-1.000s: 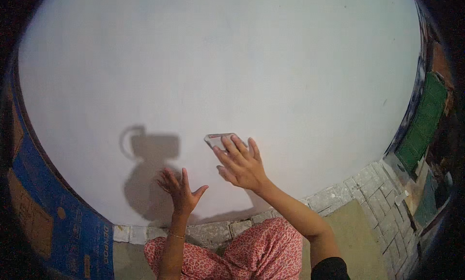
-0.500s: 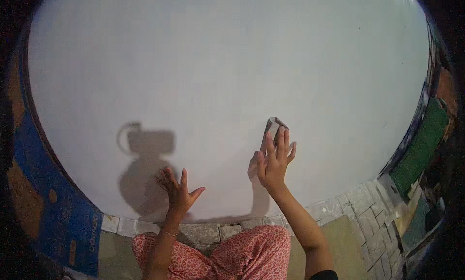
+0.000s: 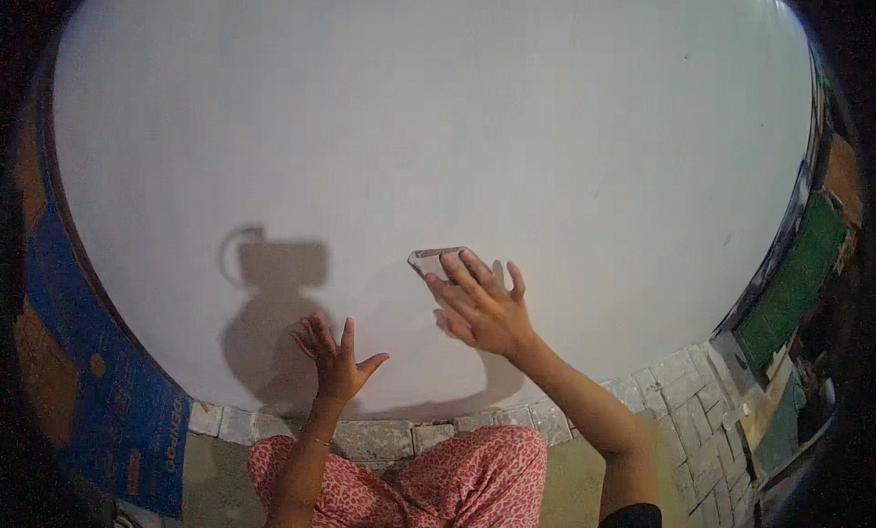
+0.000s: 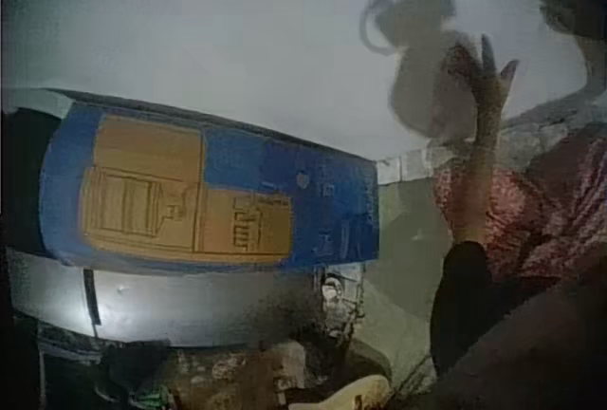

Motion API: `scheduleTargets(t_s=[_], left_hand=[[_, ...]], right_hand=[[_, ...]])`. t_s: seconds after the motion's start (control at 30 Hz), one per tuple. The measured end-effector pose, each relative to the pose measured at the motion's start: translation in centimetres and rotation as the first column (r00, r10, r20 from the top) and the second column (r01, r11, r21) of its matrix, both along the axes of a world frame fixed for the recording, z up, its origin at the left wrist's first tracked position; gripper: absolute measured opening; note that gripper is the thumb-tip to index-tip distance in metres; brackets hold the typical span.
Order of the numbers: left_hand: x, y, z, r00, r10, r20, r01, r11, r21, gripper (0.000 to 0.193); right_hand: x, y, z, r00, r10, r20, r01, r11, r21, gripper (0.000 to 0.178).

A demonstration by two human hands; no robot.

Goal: Sanding a wall using a piece of sandpaper.

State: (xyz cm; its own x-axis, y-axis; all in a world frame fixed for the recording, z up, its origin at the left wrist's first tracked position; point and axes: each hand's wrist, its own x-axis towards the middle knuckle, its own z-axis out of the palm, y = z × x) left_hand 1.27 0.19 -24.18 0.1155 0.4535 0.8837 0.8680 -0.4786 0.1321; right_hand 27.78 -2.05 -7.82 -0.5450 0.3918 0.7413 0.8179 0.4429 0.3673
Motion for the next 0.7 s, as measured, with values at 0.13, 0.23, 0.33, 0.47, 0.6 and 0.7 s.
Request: scheduleTargets(t_s=[0.13, 0.23, 0.33, 0.47, 0.6, 0.7], left_hand=[[-0.3, -0.2, 0.0, 1.0, 0.003, 0.022, -0.003, 1.0, -0.004, 0.106], [-0.4, 0.2, -0.3, 1.0, 0.012, 0.02, -0.012, 1.0, -0.001, 0.104], [-0.1, 0.4, -0.4, 1.0, -0.003, 0.025, 0.004, 1.0, -0.011, 0.104], [-0.2, 0.2, -0.3, 1.0, 0.023, 0.005, -0.024, 1.0, 0.002, 0.103], [0.0, 0.0, -0.2, 1.0, 0.019, 0.013, -0.019, 1.0, -0.008, 0.103], [-0.2, 0.1, -0.6, 0.999, 0.031, -0.023, -0.032, 0.999, -0.028, 0.11]], right_hand=[[0.9, 1.4, 4.7, 0.927, -0.083, -0.366, 0.158, 0.971, 0.179, 0.057], [-1.1, 1.7, 3.9, 0.933, 0.036, -0.358, 0.01, 0.992, 0.127, 0.059], [-2.3, 0.1, 2.5, 0.995, -0.009, 0.104, 0.005, 0.999, 0.033, 0.053], [-1.4, 1.3, 1.7, 0.95, -0.004, -0.314, 0.05, 0.989, 0.139, 0.052], [-2.6, 0.1, -2.2, 0.937, 0.006, -0.349, -0.01, 1.0, -0.009, 0.053], [-1.3, -0.2, -3.4, 0.983, -0.087, -0.164, 0.091, 0.996, 0.017, 0.06]])
